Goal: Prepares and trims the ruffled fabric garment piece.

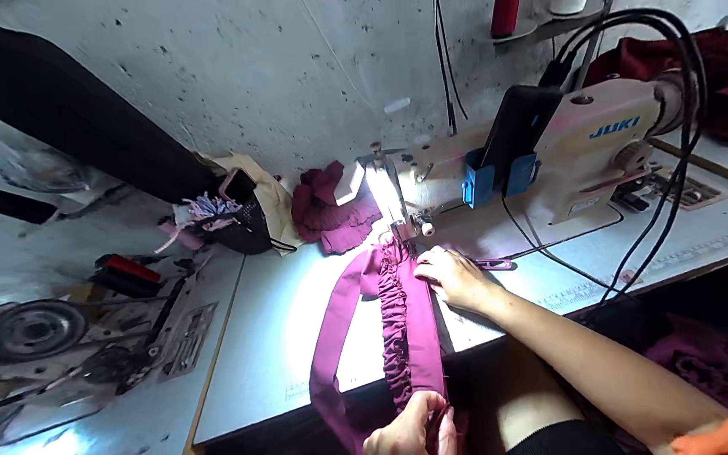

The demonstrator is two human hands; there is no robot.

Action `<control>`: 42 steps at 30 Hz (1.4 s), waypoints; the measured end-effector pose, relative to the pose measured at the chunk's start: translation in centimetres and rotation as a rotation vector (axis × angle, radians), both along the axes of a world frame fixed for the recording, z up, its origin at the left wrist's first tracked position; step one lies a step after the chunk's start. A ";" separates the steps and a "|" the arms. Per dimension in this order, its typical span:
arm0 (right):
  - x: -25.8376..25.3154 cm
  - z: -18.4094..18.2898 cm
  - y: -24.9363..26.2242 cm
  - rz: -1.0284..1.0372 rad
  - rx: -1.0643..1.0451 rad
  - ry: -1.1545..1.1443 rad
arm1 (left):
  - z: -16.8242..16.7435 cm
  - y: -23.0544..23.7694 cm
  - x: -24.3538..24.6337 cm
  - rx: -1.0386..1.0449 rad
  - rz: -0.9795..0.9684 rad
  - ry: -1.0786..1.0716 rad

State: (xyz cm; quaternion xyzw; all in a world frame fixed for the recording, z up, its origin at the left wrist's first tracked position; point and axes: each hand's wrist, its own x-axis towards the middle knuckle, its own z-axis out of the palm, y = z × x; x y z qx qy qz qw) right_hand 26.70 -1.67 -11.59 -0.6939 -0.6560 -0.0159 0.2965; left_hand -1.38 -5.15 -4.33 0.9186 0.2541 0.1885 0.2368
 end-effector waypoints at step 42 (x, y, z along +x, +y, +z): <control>-8.9 -7.7 -10.4 0.163 0.484 0.128 | -4.6 -0.3 0.6 -0.098 -0.085 0.106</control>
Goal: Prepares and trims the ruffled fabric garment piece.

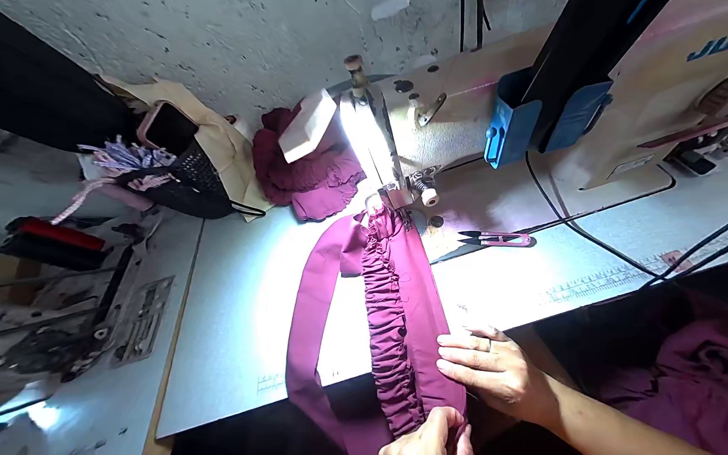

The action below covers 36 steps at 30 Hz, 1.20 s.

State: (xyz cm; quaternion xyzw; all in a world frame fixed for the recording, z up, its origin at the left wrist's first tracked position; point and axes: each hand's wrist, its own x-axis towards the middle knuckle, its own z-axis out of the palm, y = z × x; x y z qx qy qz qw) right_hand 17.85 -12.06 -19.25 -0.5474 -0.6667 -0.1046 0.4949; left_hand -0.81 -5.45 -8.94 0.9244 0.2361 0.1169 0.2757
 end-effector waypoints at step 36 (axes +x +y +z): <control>-1.3 0.6 -0.6 -0.111 -0.106 0.026 | 0.3 21.4 18.3 0.268 0.288 0.203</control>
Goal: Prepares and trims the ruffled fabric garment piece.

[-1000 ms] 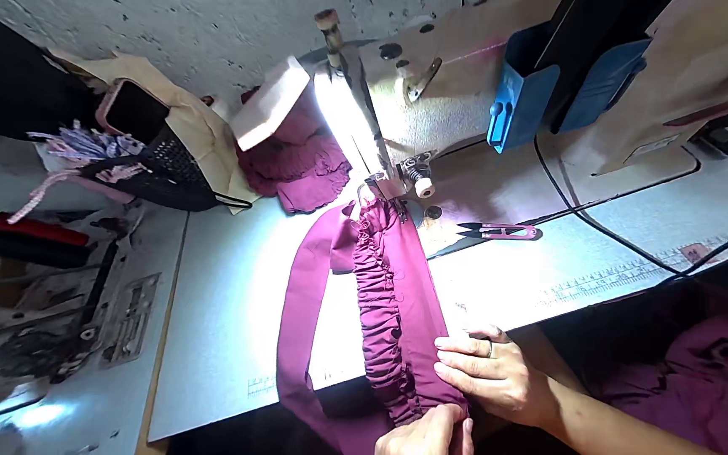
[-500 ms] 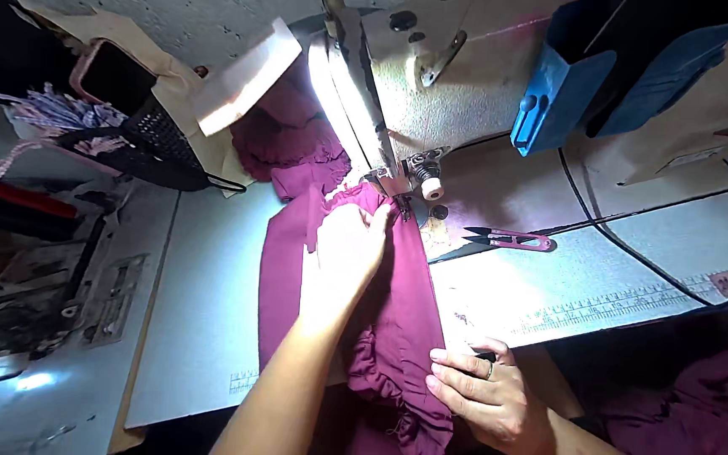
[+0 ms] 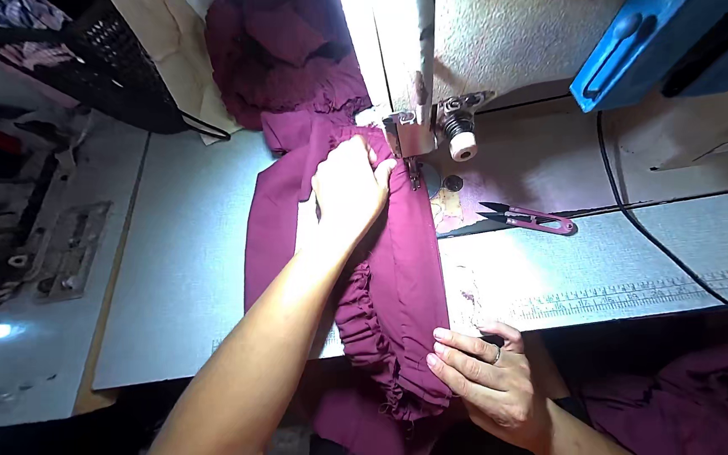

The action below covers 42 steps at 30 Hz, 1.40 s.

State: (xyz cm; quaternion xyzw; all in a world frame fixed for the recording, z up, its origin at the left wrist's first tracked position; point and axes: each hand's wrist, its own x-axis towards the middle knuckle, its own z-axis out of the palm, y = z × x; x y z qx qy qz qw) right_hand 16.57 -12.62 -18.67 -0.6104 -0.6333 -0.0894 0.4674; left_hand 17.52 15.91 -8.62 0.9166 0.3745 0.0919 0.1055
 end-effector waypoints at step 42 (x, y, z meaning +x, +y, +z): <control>2.2 4.5 5.0 -0.183 -0.230 -0.012 | -0.9 5.9 5.4 0.040 -0.130 -0.118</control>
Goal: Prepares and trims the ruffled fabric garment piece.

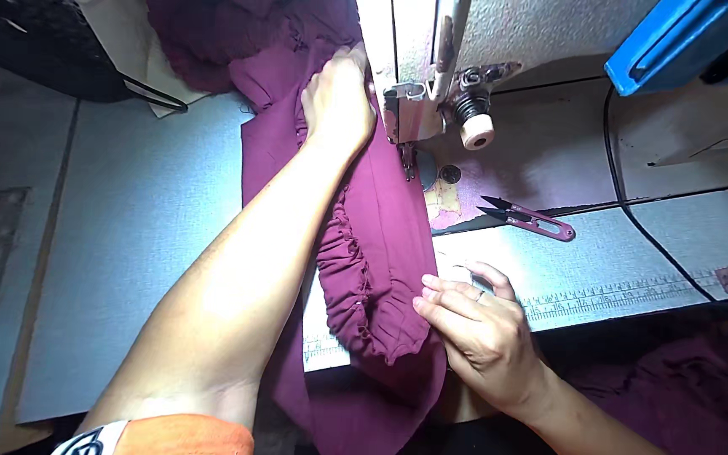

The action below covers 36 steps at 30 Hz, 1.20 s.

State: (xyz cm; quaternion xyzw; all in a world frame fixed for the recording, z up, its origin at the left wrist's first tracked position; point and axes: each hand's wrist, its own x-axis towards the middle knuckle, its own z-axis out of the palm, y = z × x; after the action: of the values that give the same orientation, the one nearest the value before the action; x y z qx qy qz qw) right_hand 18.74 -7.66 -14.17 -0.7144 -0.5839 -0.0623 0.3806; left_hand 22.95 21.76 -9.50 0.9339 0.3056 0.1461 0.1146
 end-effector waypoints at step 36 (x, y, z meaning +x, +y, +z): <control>4.6 0.0 6.7 -0.051 0.045 -0.017 | 1.5 -4.6 -6.3 -0.319 0.091 0.015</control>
State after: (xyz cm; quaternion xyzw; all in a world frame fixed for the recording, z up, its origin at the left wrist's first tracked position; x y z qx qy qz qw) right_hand 23.32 -1.00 -14.14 -0.7197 -0.5673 -0.0909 0.3898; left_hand 16.69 17.19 -7.98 0.8902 0.3676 0.0937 0.2522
